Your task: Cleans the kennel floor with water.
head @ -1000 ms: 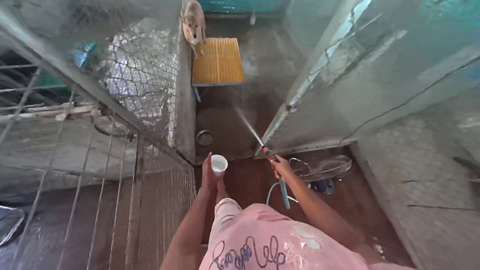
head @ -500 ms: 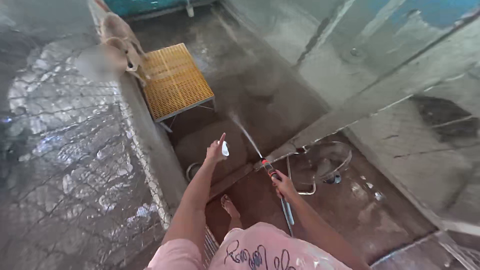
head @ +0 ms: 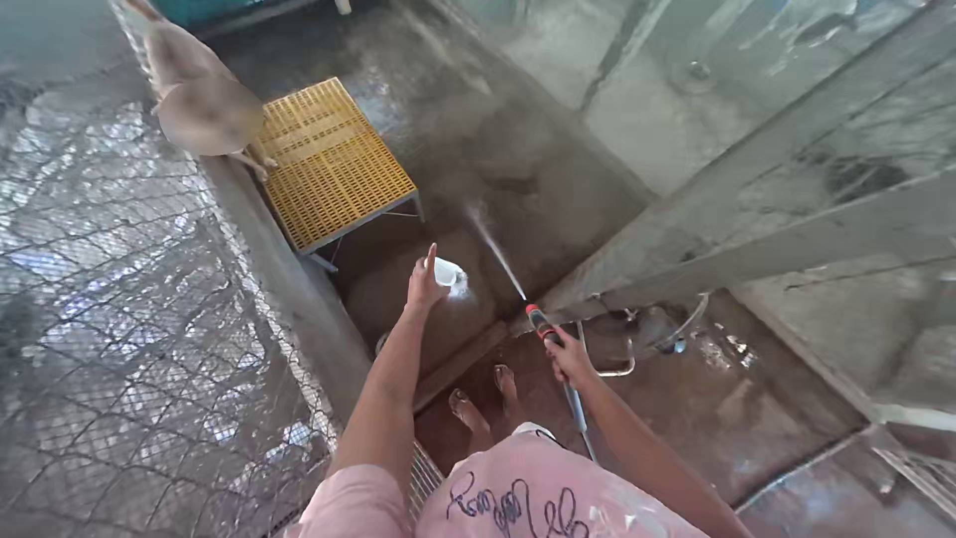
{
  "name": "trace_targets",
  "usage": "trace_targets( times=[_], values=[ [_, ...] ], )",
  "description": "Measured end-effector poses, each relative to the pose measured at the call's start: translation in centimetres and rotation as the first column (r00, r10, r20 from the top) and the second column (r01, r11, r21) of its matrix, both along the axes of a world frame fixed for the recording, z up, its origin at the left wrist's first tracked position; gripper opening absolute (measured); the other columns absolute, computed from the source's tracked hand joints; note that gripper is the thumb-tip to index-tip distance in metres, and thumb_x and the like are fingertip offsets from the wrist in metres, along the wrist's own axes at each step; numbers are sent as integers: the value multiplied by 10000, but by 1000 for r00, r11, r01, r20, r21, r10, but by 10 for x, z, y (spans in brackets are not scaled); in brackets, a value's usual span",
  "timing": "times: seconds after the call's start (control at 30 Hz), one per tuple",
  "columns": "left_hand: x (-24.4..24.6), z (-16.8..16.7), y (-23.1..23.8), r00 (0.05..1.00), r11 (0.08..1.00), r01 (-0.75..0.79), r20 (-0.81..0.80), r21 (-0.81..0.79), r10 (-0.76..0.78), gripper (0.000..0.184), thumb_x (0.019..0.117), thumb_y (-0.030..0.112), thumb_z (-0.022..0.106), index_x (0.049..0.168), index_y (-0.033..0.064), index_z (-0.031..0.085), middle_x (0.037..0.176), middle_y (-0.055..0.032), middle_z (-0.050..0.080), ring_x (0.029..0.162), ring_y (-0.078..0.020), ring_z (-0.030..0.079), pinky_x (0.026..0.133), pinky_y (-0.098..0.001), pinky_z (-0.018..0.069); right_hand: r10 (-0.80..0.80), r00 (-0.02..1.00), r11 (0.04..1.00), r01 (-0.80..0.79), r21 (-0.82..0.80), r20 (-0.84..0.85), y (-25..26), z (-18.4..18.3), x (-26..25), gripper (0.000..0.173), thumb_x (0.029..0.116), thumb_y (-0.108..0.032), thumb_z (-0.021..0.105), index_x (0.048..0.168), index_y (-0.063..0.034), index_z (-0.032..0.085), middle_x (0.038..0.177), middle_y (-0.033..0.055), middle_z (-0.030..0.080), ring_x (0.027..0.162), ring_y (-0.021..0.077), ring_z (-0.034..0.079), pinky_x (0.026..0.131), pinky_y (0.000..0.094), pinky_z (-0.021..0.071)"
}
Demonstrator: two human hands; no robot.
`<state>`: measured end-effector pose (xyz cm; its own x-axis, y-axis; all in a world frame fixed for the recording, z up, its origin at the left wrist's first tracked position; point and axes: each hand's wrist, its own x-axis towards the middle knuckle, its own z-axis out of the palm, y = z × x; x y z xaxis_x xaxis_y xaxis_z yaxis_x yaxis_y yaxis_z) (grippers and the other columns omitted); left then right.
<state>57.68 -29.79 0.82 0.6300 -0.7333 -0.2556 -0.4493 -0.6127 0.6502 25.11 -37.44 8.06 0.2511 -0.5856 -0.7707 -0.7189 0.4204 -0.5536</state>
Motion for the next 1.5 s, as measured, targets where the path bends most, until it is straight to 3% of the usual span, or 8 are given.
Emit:
trace_targets(
  times=[0.33,0.47,0.63,0.8,0.97,1.13,1.27,1.5],
  values=[
    [-11,-7,36,975,975,-214,46,-63,217,1178,663,176,945,1626,169,268,1514,-288,431,1315,-473,519,1047,-594,479,133,991,991,-133,-9,-6,-34,-10,13,527,1117,-205,466,1614,-147,303,982,133,566,491,124,435,447,278,410],
    [-34,-3,59,867,813,-480,-39,-330,497,1198,644,159,965,1607,64,259,1511,-304,421,1375,-433,475,1118,-545,440,203,979,979,-203,-17,10,-46,-13,15,539,1120,-218,451,1624,-144,274,998,137,567,521,142,450,474,303,428],
    [-60,7,96,794,679,-550,-55,-486,605,1188,612,240,956,1568,-19,299,1505,-334,409,1405,-414,430,1173,-487,377,294,956,953,-291,79,-17,-40,-33,18,547,1119,-231,454,1625,-148,263,1066,169,565,576,170,489,519,322,453],
    [-85,-4,154,799,674,-527,-30,-518,601,1193,605,233,925,1533,-127,266,1492,-395,383,1401,-455,415,1175,-483,363,45,996,986,-31,164,-78,-34,-71,35,424,1122,-240,443,1521,-108,387,942,102,515,577,143,480,518,292,443],
    [-89,-26,215,832,762,-512,-8,-395,555,1121,622,217,912,1516,-126,328,1460,-416,406,1372,-519,418,1162,-547,354,-277,953,959,283,30,-123,-42,-90,75,397,1124,-247,414,1474,-60,412,922,123,506,618,177,498,567,333,472],
    [-63,-50,250,863,829,-478,21,-289,505,1107,609,203,921,1516,-100,363,1446,-415,420,1361,-547,412,1155,-585,339,-337,937,941,339,13,-93,-40,-91,100,396,1119,-253,431,1484,-101,426,897,104,504,614,175,495,559,328,465],
    [-37,-60,251,882,866,-436,76,-245,466,1106,596,209,933,1514,-76,386,1426,-417,430,1336,-562,427,1129,-607,360,-495,866,869,495,-12,-70,-52,-90,102,392,1120,-259,418,1481,-104,422,868,96,492,595,174,489,545,329,460],
    [9,-60,224,905,886,-388,76,-253,418,1103,613,189,927,1527,-72,366,1471,-417,389,1361,-571,404,1145,-616,341,-561,823,827,563,-8,-84,-73,-88,106,398,1118,-259,417,1473,-79,422,886,101,509,596,167,491,548,325,461]
  ],
)
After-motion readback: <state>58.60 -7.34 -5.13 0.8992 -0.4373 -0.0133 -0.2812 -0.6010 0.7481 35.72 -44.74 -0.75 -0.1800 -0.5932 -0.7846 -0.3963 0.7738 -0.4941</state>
